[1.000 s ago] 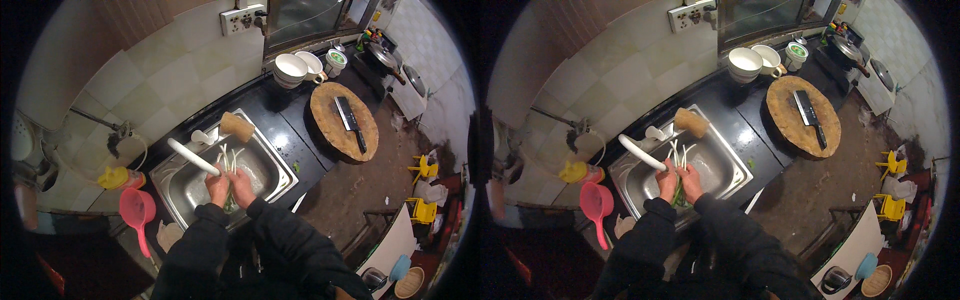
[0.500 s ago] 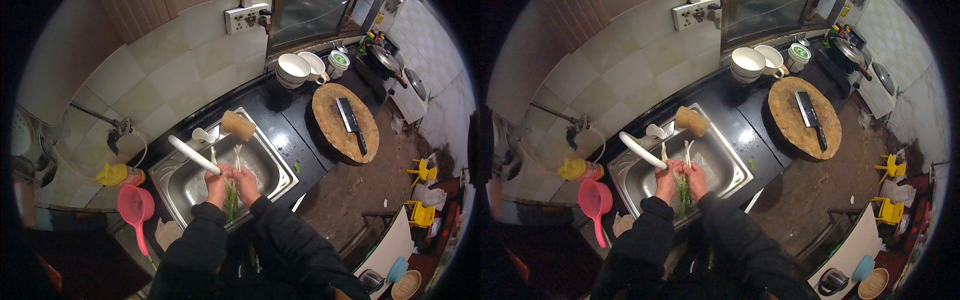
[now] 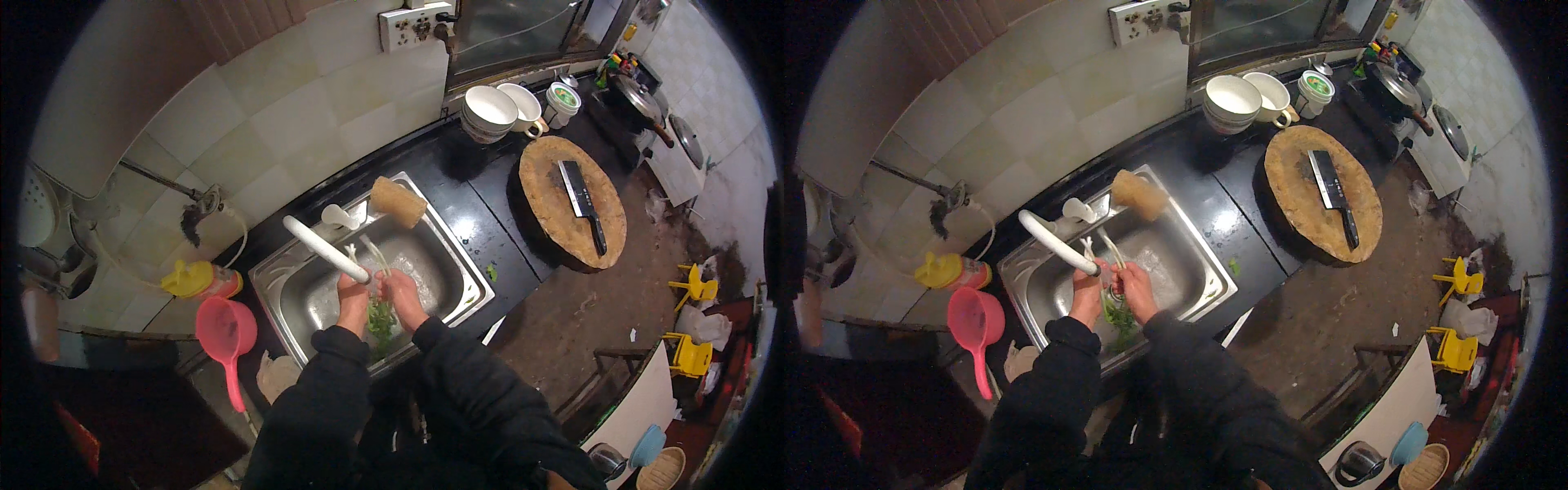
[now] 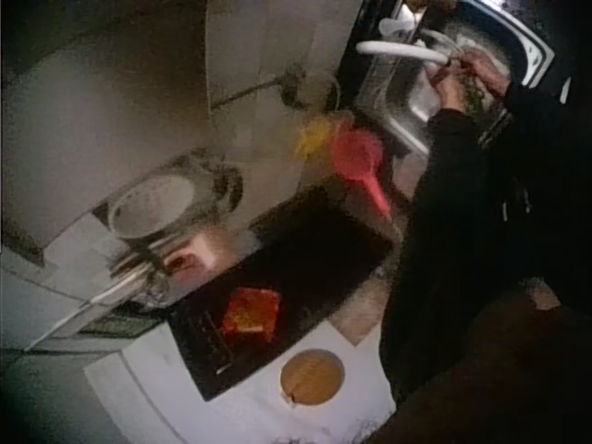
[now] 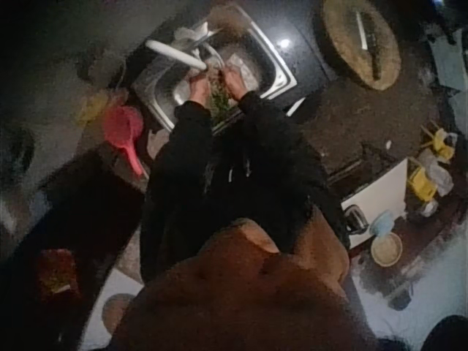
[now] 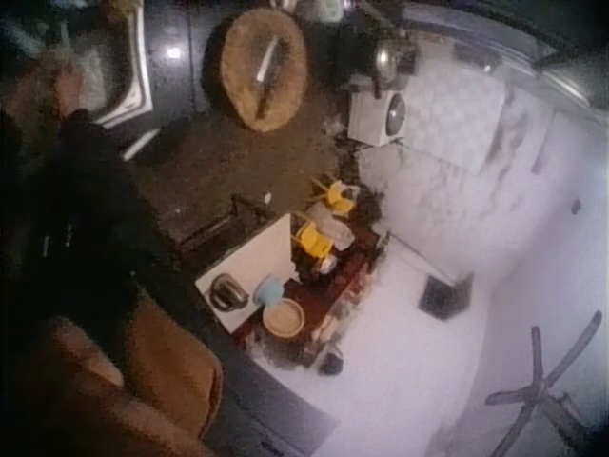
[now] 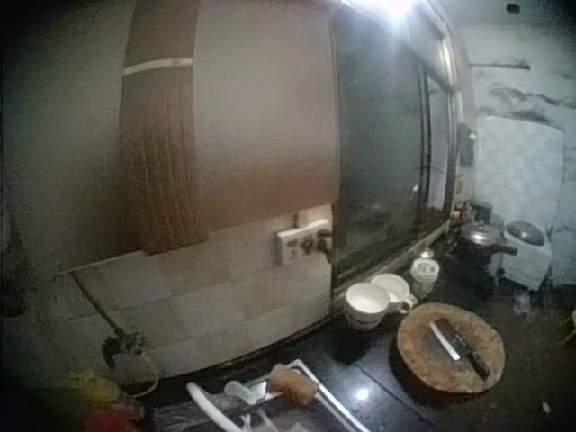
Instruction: The person sits on the floor sorting green onions and other vegetables from a basket, then moves to a kitchen sink to wash them. The person chops the green onions on a wooden cutting board with a knife, transfers the chopped pieces into a bowl, adds a spoonful of white powder, and rinses the bowl under running water.
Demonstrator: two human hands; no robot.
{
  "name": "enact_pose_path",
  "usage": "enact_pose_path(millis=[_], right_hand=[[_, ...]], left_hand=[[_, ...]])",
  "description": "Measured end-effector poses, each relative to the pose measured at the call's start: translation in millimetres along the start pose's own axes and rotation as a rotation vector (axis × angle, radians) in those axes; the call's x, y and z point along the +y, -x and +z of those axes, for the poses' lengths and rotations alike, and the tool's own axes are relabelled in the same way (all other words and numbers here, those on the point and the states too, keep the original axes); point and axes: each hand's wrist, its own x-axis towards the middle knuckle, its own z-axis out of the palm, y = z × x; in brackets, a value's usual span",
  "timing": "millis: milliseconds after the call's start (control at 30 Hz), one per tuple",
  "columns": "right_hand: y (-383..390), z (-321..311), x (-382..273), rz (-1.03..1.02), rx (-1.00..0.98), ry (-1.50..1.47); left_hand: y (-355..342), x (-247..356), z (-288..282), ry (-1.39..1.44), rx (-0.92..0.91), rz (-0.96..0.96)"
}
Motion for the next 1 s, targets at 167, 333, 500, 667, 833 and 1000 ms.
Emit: enact_pose_path(millis=[167,333,500,667,833,1000], right_hand=[[-2,-5,-3,-0.123,-0.111,0.513],[-15,0,13,-0.162,0.015,0.494],[-27,15,20,-0.727,-0.075,1.037],[-26,23,2,-0.362,-0.237,0.615],[-26,28,-20,-0.309,-0.28,0.228],[-31,19,-39,-0.333,-0.267,0.468]], left_hand=[[0,14,-5,0.16,-0.245,-0.123],[5,18,-9,0.013,-0.068,-0.065],[9,13,-7,0.135,-0.171,-0.067],[13,19,-5,0.034,-0.193,-0.078],[22,25,4,-0.231,-0.221,-0.083],[25,19,19,-0.645,-0.269,0.103]])
